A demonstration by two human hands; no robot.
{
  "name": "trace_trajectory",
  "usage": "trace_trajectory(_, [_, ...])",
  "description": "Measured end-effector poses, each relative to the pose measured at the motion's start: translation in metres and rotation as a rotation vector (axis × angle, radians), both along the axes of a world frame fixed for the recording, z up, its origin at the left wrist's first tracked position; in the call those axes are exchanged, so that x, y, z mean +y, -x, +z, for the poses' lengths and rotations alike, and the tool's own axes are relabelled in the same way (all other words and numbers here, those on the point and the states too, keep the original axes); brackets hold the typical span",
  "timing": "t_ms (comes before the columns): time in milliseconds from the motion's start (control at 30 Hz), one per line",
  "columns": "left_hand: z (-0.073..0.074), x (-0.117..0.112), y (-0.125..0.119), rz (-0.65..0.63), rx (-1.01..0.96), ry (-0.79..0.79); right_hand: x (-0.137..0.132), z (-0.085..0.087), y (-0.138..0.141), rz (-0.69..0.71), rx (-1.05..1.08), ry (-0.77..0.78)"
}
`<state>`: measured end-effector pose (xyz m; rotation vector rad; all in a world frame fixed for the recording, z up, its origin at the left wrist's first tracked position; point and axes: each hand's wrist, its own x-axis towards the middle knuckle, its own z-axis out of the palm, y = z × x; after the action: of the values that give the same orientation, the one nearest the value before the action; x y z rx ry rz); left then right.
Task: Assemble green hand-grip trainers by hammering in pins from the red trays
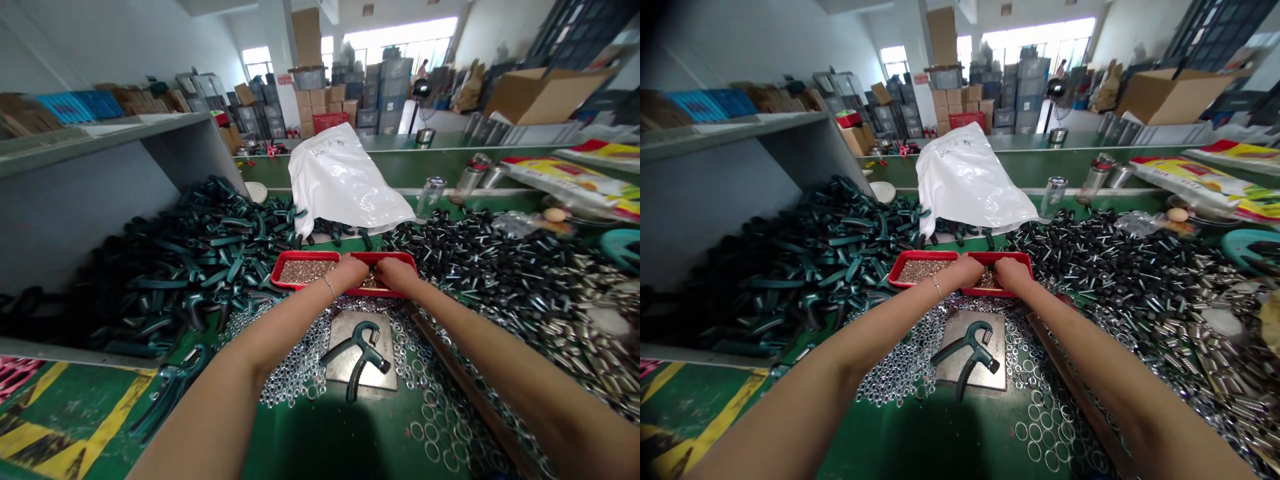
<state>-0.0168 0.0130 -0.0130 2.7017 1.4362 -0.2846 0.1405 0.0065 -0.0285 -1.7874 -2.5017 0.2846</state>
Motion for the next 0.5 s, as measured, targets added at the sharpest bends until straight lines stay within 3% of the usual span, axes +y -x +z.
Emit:
trace_trajectory(167, [-0.01, -0.001, 0.001, -0.015, -0.05, -0.019, -0.001, -0.006, -0.002, 0.001, 0.1, -0.042])
trace_trajectory(300, [-0.008, 0.0, 0.005, -0.009, -0.087, 0.036, -0.005, 0.01, -0.007, 0.009, 0.203, -0.12])
trace_trajectory(400, [-0.009, -0.004, 0.01, 0.014, -0.168, 0.017, -0.032, 0.024, -0.02, 0.04, 0.421, -0.178])
trace_trajectory(500, [-0.011, -0.011, 0.015, 0.054, -0.289, -0.047, -0.081, 0.019, -0.032, 0.113, 0.661, -0.028])
